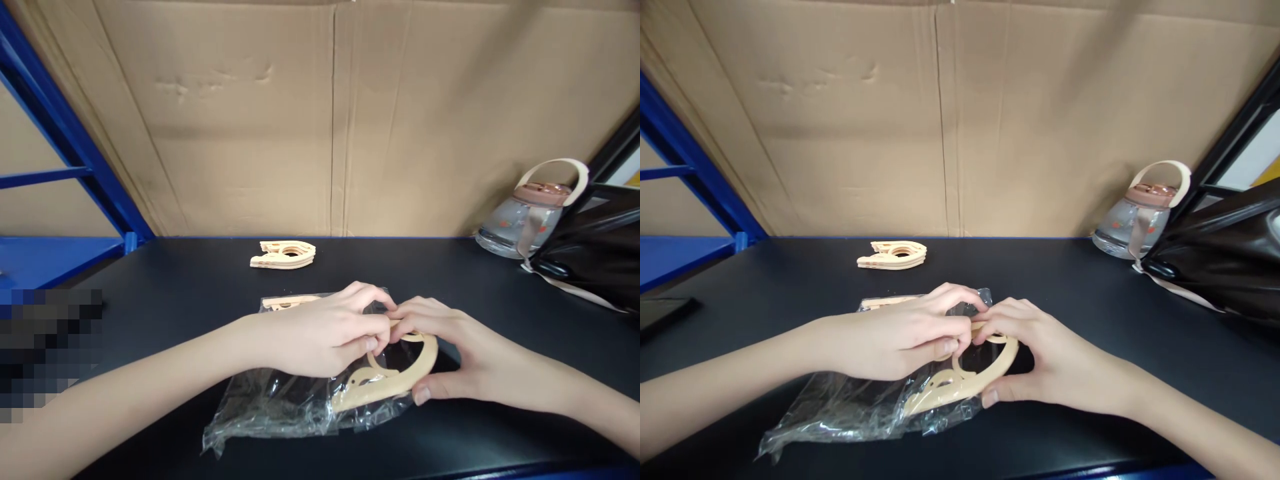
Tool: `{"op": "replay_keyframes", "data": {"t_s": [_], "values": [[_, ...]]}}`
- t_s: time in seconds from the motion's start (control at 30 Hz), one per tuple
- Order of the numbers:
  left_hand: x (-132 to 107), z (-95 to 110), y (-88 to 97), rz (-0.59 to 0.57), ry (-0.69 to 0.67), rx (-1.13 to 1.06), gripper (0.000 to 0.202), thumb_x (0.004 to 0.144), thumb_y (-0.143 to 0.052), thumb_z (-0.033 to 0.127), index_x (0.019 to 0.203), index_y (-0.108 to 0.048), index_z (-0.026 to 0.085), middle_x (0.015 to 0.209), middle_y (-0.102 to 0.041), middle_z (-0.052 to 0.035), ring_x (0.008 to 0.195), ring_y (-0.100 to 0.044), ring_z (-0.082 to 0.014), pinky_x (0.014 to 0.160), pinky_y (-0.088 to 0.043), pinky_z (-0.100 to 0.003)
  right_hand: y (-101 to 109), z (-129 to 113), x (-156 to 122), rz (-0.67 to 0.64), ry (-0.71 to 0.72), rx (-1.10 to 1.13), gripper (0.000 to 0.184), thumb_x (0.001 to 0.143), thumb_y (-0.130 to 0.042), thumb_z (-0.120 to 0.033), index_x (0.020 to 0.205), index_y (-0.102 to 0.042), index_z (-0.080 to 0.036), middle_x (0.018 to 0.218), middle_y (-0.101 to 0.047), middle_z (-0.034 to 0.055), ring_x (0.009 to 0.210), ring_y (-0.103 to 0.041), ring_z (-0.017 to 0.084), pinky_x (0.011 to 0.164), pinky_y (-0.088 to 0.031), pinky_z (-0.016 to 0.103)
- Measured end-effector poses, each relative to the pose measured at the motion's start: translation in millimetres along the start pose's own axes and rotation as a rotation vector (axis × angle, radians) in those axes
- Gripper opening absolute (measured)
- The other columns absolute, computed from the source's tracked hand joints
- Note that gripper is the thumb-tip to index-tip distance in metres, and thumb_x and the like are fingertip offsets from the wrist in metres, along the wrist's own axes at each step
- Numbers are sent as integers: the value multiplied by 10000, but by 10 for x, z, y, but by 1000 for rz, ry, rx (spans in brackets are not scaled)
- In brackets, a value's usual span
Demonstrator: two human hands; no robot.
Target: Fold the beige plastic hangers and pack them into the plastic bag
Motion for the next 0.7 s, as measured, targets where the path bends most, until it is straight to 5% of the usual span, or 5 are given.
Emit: {"op": "replay_keyframes", "data": {"t_s": [0.27, 0.4, 0.57, 0.7], "values": [[-34, -35, -18, 89, -9, -51, 109, 930, -498, 218, 895, -601, 218, 1271, -501, -46, 1231, -431, -193, 984, -427, -305, -23, -52, 28, -44, -12, 134, 326, 963, -425, -426, 1199, -628, -326, 1236, -626, 26, 1182, -546, 201, 1006, -431, 355], [-73, -26, -6, 173, -3, -59, 81, 894, -544, 225, 943, -609, 215, 1282, -514, -56, 1224, -452, -200, 1033, -393, -332, -47, -17, -33, -104, -13, 47, 330, 921, -522, -397, 1235, -591, -321, 1306, -575, 34, 1199, -527, 204, 1028, -419, 377], [-340, -171, -4, 183, 154, -109, 681, 843, -618, 411, 1422, -290, 267, 1524, -269, -94, 1366, -321, -270, 1082, -360, -443, -97, 112, -112, -156, -23, -14, 411, 856, -610, -433, 1255, -582, -336, 1383, -518, 38, 1295, -439, 241, 1080, -355, 448], [-695, -367, -134, 92, 313, -91, 1040, 725, -688, 586, 1503, -55, 307, 1582, -128, -104, 1427, -155, -365, 1116, -263, -554, -117, 147, -76, -166, -10, -21, 376, 859, -606, -450, 1219, -603, -345, 1367, -531, 17, 1271, -459, 218, 1071, -358, 415]]}}
Point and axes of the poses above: each hand's wrist, its own x-axis towards the middle knuckle, its own y-axis out of the back of the hand, z = x × y, the point moved 9 cm from there along x, towards the middle knuckle
